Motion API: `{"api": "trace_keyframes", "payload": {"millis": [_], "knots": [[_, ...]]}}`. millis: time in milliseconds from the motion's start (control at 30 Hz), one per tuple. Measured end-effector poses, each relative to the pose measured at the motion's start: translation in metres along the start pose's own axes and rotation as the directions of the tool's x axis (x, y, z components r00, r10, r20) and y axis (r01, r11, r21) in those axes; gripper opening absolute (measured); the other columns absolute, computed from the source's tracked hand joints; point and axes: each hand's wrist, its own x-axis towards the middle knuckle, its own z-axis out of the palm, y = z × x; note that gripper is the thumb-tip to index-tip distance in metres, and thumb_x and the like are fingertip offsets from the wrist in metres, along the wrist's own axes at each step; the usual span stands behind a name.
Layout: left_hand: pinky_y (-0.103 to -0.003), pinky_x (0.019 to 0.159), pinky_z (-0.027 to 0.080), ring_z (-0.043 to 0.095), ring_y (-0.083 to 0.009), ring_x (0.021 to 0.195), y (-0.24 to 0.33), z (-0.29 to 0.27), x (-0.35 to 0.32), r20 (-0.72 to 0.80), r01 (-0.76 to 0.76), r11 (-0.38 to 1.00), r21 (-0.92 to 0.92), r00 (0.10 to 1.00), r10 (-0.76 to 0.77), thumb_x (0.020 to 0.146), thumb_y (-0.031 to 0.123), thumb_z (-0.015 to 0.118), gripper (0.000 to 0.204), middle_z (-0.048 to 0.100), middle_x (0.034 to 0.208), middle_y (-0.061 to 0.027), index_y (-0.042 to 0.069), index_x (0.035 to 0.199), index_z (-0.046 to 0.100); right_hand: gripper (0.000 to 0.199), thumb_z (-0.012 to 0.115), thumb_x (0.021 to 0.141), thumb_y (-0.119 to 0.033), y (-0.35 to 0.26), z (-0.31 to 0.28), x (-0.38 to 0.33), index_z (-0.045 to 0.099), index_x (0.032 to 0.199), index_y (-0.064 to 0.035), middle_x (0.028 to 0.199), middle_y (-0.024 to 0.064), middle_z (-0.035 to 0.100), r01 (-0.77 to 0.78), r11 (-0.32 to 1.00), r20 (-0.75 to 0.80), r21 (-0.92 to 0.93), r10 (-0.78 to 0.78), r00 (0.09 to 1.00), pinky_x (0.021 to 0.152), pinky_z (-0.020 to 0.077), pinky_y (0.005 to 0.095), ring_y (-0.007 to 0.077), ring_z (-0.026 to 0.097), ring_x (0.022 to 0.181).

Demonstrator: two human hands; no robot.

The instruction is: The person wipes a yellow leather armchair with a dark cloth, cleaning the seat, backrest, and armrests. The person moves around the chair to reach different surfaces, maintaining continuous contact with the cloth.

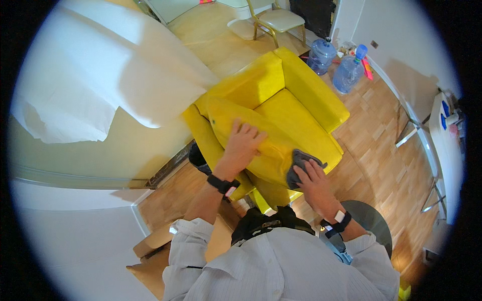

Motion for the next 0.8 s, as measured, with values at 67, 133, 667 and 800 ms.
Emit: {"api": "trace_keyframes", "payload": {"millis": [67,133,667,800], "knots": [[-0.052,0.113,0.042,0.060,-0.0303,0.119,0.012,-0.001,0.009,-0.003,-0.057,0.998,-0.013,0.998,0.057,0.069,0.025,0.096,0.064,0.066,0.116,-0.0053,0.017,0.128,0.071,0.057,0.076,0.096,-0.009,0.012,-0.005,-0.011,0.063,0.151,-0.0091,0.155,0.0256,0.058,-0.006,0.999,-0.041,0.034,0.008,0.999,0.124,0.0441,0.0552,0.0481,0.051,0.147],[-0.049,0.107,0.045,0.060,-0.0300,0.114,0.019,0.000,0.016,-0.012,-0.106,0.994,-0.023,0.994,0.105,0.072,0.027,0.093,0.056,0.065,0.110,-0.0048,0.016,0.123,0.072,0.057,0.078,0.094,-0.009,0.020,-0.006,-0.012,0.064,0.150,-0.0088,0.156,0.0255,0.058,-0.046,0.996,-0.084,0.078,0.052,0.995,0.124,0.0441,0.0557,0.0483,0.050,0.148],[-0.046,0.108,0.044,0.060,-0.0311,0.121,0.065,0.009,0.023,0.033,-0.136,0.990,-0.021,0.990,0.137,0.077,0.026,0.089,0.061,0.066,0.123,-0.0088,0.010,0.132,0.069,0.070,0.082,0.095,-0.017,0.035,0.017,-0.029,0.055,0.159,-0.0085,0.157,0.0304,0.056,-0.170,0.985,-0.109,0.002,0.170,0.979,0.124,0.0438,0.0552,0.0500,0.051,0.148],[-0.049,0.120,0.040,0.058,-0.0341,0.134,0.038,-0.013,0.020,0.064,-0.180,0.984,0.010,0.982,0.179,0.072,0.030,0.095,0.075,0.067,0.133,-0.0098,0.017,0.141,0.068,0.069,0.082,0.095,-0.016,0.037,0.020,-0.046,0.055,0.158,-0.0087,0.158,0.0276,0.055,-0.197,0.980,-0.144,0.027,0.199,0.969,0.125,0.0431,0.0537,0.0485,0.051,0.148]]}}
